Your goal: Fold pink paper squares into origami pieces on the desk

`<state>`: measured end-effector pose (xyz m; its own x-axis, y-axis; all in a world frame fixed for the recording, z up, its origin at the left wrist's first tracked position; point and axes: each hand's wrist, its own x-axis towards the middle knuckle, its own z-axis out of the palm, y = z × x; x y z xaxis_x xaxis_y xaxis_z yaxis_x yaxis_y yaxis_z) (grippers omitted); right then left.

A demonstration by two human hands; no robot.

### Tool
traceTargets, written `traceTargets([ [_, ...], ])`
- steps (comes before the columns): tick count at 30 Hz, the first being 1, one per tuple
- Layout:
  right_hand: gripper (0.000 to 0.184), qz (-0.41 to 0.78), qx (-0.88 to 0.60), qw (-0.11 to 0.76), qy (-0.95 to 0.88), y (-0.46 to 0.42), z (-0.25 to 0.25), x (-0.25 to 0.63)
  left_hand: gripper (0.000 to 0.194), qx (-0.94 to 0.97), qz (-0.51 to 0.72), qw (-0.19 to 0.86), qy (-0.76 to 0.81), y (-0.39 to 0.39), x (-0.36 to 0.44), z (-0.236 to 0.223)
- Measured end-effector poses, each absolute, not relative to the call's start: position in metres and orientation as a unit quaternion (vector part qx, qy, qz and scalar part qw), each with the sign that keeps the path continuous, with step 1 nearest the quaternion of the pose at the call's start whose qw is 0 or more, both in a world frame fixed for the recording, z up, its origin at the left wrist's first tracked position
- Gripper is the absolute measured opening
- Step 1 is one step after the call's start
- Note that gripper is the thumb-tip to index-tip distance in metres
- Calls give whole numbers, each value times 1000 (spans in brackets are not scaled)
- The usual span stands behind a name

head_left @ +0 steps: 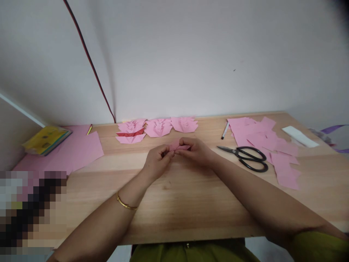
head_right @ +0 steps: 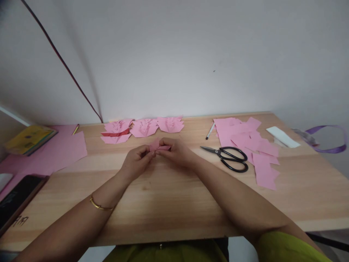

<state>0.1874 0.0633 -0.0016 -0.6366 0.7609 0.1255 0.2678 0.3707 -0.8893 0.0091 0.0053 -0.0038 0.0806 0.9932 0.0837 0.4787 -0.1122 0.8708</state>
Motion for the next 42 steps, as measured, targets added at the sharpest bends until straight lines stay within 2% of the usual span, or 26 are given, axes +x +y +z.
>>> traceTargets([
  [8,18,462,-320,275,-780,62,-1,188,20,648,369,342,571,6,8,-5],
  [14,25,524,-299,290,-743,59,-3,187,15,690,350,321,547,5,10,-2],
  [21,24,479,-294,289,-775,59,-6,187,19,706,330,295,553,5,11,-1],
  [26,31,444,-312,273,-794,60,-3,189,20,707,333,308,543,4,10,-1],
  [32,29,465,-311,278,-781,60,-2,189,17,694,332,306,560,6,8,-2],
  [37,26,485,-302,292,-767,62,-7,188,17,740,307,260,539,6,11,-1],
  [42,17,472,-295,297,-776,62,-5,187,20,760,294,239,528,5,12,-1],
])
